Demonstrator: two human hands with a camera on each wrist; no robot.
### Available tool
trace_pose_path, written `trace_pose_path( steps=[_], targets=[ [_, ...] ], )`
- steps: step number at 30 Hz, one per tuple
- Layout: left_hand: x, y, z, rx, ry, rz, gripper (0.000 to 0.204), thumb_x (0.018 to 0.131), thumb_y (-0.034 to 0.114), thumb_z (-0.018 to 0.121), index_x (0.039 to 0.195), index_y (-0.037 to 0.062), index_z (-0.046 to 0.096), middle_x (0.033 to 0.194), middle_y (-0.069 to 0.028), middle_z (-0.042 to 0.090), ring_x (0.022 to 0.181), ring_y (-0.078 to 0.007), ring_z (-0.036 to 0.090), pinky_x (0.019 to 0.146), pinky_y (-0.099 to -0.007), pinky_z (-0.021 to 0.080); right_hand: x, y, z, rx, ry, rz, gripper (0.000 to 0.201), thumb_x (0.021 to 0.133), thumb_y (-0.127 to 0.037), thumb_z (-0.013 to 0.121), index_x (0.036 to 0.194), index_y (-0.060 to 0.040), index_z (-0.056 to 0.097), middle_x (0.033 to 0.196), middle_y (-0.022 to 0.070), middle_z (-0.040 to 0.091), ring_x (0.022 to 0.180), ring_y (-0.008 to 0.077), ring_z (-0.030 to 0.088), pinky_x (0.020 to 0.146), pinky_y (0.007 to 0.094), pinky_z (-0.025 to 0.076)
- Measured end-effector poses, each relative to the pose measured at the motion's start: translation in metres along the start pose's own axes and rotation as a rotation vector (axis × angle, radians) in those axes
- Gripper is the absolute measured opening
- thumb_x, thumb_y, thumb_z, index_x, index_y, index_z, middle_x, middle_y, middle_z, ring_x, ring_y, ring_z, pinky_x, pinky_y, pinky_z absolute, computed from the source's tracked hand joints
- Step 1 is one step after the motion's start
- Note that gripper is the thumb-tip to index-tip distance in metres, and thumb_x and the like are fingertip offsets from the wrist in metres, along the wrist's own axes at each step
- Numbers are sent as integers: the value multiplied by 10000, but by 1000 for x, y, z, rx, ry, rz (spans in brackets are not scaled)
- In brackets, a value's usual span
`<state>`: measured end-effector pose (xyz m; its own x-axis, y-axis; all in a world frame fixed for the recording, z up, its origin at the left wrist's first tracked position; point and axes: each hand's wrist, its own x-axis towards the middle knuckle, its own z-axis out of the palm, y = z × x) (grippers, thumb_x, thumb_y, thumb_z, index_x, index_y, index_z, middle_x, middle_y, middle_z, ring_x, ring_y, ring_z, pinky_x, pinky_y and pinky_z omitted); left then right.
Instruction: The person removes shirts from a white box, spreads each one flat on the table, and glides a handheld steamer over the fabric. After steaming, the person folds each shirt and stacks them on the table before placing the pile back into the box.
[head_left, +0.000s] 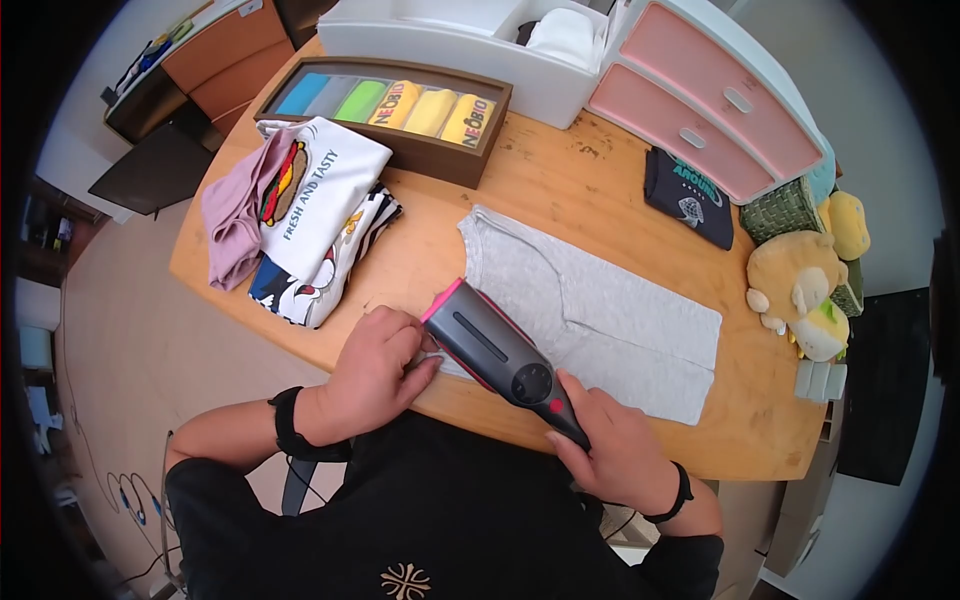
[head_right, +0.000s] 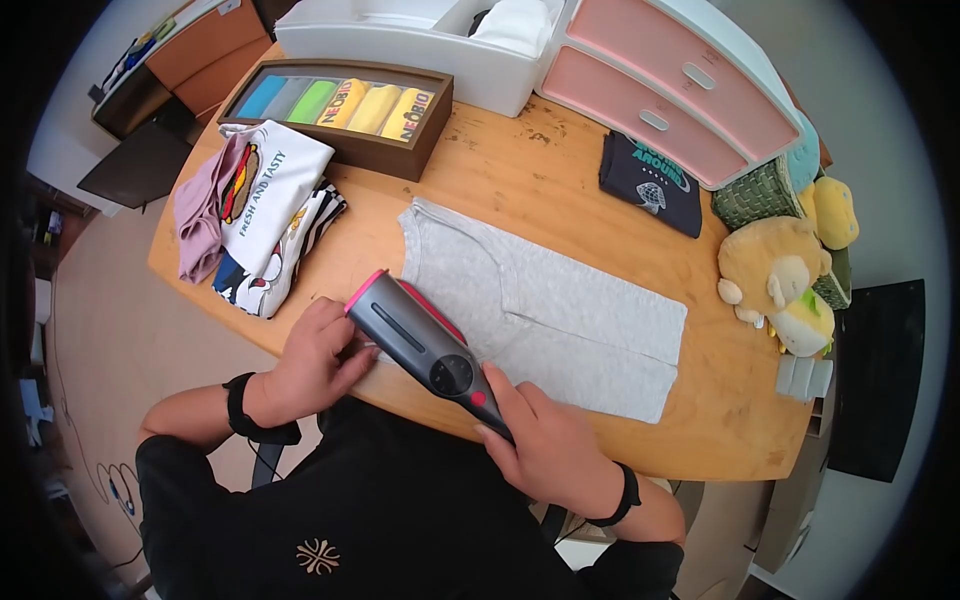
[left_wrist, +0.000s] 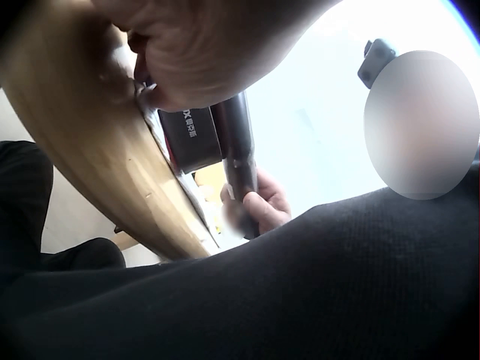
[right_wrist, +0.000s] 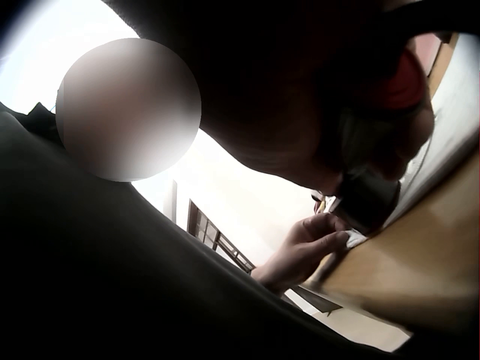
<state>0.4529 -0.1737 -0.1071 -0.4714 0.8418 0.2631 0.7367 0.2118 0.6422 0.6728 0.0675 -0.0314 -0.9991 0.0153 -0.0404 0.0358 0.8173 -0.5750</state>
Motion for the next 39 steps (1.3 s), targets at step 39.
trace_pose_path(
  steps=[39],
  targets=[
    [4,16,-1,278,10,341,201,778,90,849,918,66,707,952,-61,651,893,-274,617,770,-418,454,-66,4,-20,50,247,251,700,938,-133,763,1536,87,471,986,242,679,846,423,685,762,452,552]
  ],
)
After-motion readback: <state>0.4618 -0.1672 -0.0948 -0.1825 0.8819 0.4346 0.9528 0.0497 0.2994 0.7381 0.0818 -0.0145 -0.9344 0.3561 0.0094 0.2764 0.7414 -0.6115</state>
